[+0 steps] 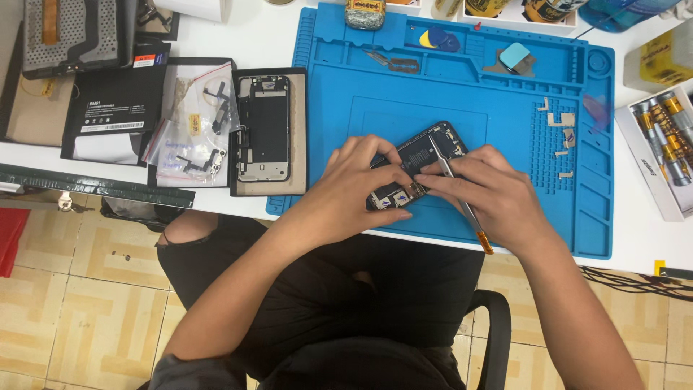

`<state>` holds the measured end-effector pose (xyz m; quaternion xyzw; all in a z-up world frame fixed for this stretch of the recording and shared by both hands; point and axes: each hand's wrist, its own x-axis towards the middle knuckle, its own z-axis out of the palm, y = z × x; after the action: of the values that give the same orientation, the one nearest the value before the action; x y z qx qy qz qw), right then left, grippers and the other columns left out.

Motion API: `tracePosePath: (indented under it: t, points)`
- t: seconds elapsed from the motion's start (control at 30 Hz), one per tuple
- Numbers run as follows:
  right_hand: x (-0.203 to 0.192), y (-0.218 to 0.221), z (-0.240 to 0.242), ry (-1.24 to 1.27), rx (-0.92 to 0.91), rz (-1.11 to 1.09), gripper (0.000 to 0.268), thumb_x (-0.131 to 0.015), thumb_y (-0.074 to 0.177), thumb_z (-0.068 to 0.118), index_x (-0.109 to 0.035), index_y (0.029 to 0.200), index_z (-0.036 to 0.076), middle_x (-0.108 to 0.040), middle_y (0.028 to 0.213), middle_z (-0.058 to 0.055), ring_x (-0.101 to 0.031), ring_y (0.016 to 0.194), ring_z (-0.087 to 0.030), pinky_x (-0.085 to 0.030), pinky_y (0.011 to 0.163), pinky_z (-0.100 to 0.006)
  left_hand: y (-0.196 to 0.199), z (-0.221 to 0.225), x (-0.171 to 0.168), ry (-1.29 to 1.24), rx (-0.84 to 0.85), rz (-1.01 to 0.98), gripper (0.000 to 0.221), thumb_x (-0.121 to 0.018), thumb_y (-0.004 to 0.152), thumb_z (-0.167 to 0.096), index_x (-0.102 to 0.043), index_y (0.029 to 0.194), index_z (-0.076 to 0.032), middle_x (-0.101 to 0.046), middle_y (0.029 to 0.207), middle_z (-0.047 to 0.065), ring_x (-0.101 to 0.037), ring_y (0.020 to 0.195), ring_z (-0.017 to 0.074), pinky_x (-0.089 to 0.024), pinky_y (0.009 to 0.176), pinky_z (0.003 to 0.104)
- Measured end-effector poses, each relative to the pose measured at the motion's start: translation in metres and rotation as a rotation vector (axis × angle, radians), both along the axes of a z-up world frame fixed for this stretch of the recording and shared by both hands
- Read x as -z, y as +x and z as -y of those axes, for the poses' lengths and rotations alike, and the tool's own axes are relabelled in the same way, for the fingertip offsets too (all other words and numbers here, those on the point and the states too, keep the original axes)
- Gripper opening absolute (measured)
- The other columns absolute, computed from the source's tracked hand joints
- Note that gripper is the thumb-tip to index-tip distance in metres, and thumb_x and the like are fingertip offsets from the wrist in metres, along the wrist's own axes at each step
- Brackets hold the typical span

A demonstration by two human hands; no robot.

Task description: The person uses a metal spudger to pry and disconnect components inside a disassembled smartphone. They carefully lift the battery and disconnect ribbon cables while the phone rests on a blue work mat.

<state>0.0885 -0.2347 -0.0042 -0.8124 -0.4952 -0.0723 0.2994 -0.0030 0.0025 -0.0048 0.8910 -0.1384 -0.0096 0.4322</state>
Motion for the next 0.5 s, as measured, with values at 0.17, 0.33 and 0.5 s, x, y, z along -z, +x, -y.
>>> tracePosePath:
  t: [0.17,0.33,0.5]
  points:
    - [-0.009,0.001,-0.005,0.034,-0.033,-0.093,0.022,-0.083,0.083,0.002,-0.084,0.102,0.012,-0.081,0.104,-0.008,-0.07,0.091,-0.028,-0.06,0.081,-0.036,-0.001,-0.001,-0.004,0.003,0.003,0.012,0.027,-0.082,0.086,-0.024,-0.076,0.109,-0.01,-0.051,0.121,0.011,-0.042,0.128,0.0397,-0.039,0.099,0.05]
    - [-0.011,0.002,-0.005,0.051,-0.052,-0.16,0.023,-0.081,0.081,-0.002,-0.082,0.102,0.008,-0.079,0.102,-0.015,-0.071,0.089,-0.032,-0.059,0.079,-0.042,-0.001,-0.001,-0.004,0.009,0.024,0.045,0.028,-0.08,0.087,-0.023,-0.077,0.111,-0.009,-0.052,0.12,0.013,-0.045,0.127,0.0428,-0.04,0.098,0.053]
    - [-0.012,0.002,-0.005,0.054,-0.06,-0.156,0.023,-0.082,0.082,-0.001,-0.083,0.102,0.01,-0.08,0.105,-0.012,-0.072,0.089,-0.032,-0.06,0.081,-0.041,-0.006,0.0,-0.001,0.111,0.037,0.119,0.024,-0.077,0.091,-0.025,-0.078,0.111,-0.013,-0.052,0.121,0.012,-0.047,0.128,0.0424,-0.045,0.096,0.053]
